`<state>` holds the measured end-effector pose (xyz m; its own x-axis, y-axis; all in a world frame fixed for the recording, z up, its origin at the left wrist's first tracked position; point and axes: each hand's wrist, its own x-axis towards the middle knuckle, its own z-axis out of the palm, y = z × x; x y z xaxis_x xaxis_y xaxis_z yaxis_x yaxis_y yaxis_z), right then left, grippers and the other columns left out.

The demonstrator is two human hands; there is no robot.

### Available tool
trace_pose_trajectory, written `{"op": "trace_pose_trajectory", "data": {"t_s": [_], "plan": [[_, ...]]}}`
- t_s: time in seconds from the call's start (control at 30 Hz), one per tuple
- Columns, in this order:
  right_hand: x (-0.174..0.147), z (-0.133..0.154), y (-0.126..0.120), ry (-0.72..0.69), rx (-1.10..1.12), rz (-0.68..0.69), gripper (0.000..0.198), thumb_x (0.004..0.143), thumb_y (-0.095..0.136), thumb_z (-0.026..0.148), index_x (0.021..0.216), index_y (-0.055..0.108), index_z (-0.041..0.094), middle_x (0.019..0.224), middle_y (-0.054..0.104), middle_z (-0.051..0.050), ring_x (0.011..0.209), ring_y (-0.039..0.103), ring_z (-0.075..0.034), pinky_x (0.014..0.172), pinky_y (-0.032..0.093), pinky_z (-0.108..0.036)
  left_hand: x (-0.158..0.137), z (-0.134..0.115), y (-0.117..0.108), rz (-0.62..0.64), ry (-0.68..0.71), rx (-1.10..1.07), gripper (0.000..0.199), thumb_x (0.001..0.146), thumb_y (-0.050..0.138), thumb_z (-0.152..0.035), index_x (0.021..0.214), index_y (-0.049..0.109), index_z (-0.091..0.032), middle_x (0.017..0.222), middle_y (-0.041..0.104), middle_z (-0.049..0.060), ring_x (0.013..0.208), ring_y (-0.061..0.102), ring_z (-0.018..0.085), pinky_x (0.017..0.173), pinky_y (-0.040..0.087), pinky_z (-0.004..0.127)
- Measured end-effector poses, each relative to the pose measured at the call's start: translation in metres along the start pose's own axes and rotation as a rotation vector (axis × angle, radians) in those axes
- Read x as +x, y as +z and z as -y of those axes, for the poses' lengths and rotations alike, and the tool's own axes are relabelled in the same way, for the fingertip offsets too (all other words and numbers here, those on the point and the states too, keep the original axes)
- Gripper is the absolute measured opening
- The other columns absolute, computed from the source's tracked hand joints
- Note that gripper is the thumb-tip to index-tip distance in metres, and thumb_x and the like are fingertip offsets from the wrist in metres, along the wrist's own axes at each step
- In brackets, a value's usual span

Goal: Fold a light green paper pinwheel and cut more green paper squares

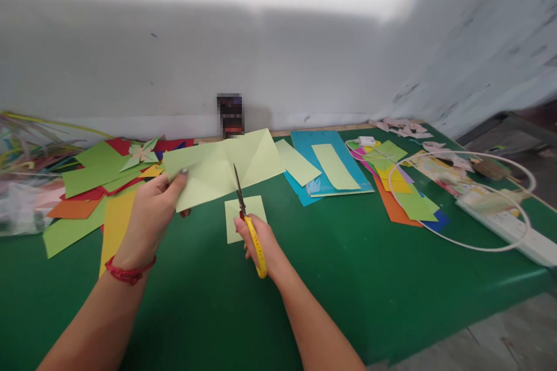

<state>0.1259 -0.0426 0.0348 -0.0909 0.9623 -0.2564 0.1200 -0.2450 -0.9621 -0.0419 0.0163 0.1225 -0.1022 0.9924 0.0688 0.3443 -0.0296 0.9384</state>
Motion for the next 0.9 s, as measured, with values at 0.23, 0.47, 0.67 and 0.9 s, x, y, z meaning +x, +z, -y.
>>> {"op": "trace_pose_trajectory", "data": {"t_s": [0.23, 0.47, 0.67, 0.9], "plan": [[0.0007, -0.0038, 0.0012, -0.001, 0.025, -0.032, 0.048, 0.077, 0.040, 0.063, 0.075, 0.051, 0.017, 0.056, 0.040, 0.004, 0.040, 0.039, -0.006, 0.035, 0.035, -0.017, 0.0000, -0.0003, -0.0004, 0.002, -0.003, 0.010, 0.030, 0.080, 0.051, -0.036, 0.056, 0.050, -0.019, 0.037, 0.048, -0.004, 0.031, 0.045, 0.009, 0.030, 0.032, 0.020], [-0.0008, 0.0007, 0.0005, 0.002, 0.043, -0.019, 0.048, 0.076, 0.041, 0.063, 0.075, 0.051, 0.017, 0.058, 0.043, 0.003, 0.041, 0.040, -0.006, 0.035, 0.035, -0.018, -0.0001, -0.0006, 0.0002, -0.012, 0.002, 0.008, 0.030, 0.080, 0.051, -0.035, 0.055, 0.048, -0.019, 0.037, 0.047, -0.004, 0.031, 0.044, 0.010, 0.030, 0.032, 0.020], [-0.0009, -0.0011, 0.0013, 0.004, 0.046, -0.028, 0.047, 0.076, 0.041, 0.063, 0.075, 0.050, 0.017, 0.057, 0.041, 0.004, 0.041, 0.040, -0.006, 0.035, 0.035, -0.018, 0.0001, 0.0013, 0.0005, -0.008, 0.002, 0.016, 0.030, 0.080, 0.051, -0.036, 0.055, 0.049, -0.019, 0.038, 0.048, -0.003, 0.031, 0.044, 0.010, 0.030, 0.033, 0.021], [-0.0007, -0.0003, 0.0012, 0.003, 0.031, -0.021, 0.048, 0.076, 0.040, 0.063, 0.075, 0.050, 0.017, 0.059, 0.042, 0.003, 0.042, 0.040, -0.006, 0.035, 0.035, -0.017, 0.0002, 0.0009, 0.0003, 0.002, -0.004, 0.014, 0.030, 0.080, 0.051, -0.037, 0.055, 0.048, -0.019, 0.038, 0.048, -0.003, 0.032, 0.044, 0.010, 0.031, 0.032, 0.021]]}}
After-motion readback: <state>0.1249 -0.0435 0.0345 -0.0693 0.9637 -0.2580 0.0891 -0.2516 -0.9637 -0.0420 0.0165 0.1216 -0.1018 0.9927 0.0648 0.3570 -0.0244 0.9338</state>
